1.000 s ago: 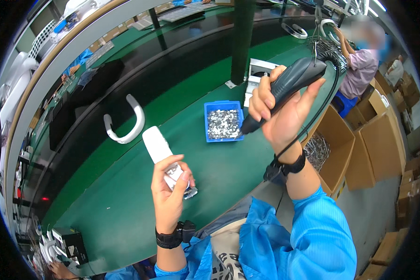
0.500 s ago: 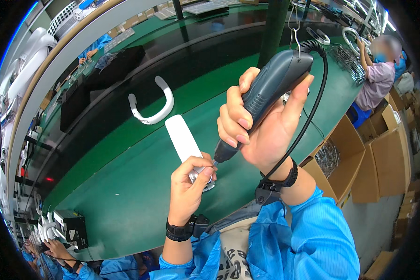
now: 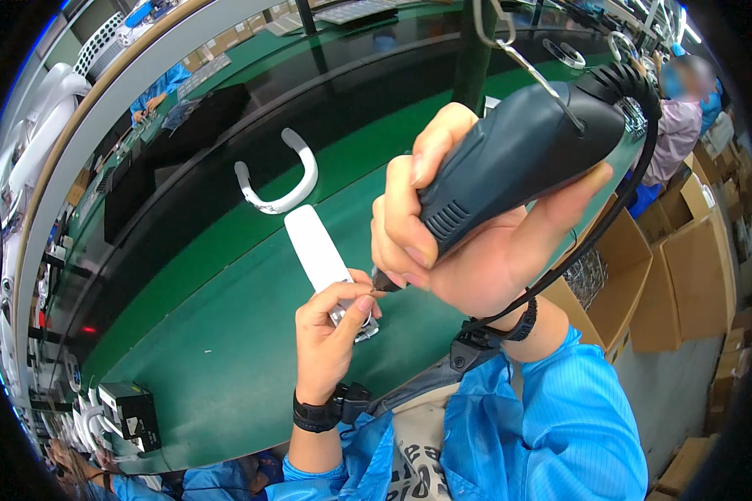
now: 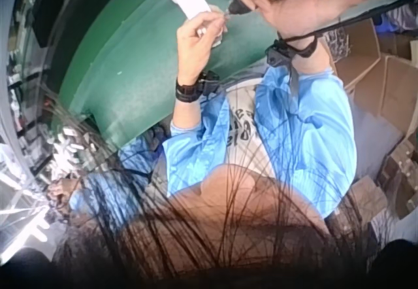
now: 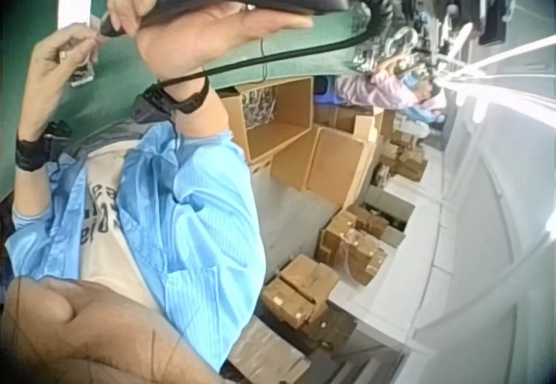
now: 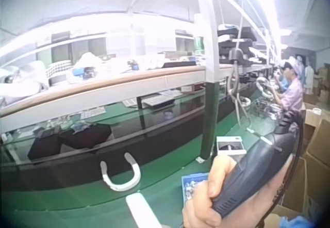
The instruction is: Assembling electronic components using an electric screwdriver at a factory workbench.
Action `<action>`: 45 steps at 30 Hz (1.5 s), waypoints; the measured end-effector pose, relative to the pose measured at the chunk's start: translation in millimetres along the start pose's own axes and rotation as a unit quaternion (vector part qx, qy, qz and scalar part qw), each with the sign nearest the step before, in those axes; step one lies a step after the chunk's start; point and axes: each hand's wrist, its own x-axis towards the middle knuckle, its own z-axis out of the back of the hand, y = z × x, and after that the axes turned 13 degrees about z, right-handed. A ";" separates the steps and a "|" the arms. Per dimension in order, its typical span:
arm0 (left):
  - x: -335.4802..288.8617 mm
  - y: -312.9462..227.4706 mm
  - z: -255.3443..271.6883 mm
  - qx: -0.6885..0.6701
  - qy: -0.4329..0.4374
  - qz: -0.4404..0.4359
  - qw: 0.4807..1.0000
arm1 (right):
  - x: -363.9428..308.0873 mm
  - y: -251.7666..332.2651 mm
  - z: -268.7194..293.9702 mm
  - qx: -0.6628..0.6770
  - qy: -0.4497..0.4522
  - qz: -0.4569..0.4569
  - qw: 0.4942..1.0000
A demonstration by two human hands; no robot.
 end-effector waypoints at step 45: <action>-45.6 -2.6 57.2 0.044 -0.067 -0.012 0.997 | -86.7 -84.7 22.0 -0.116 -0.151 -0.091 0.978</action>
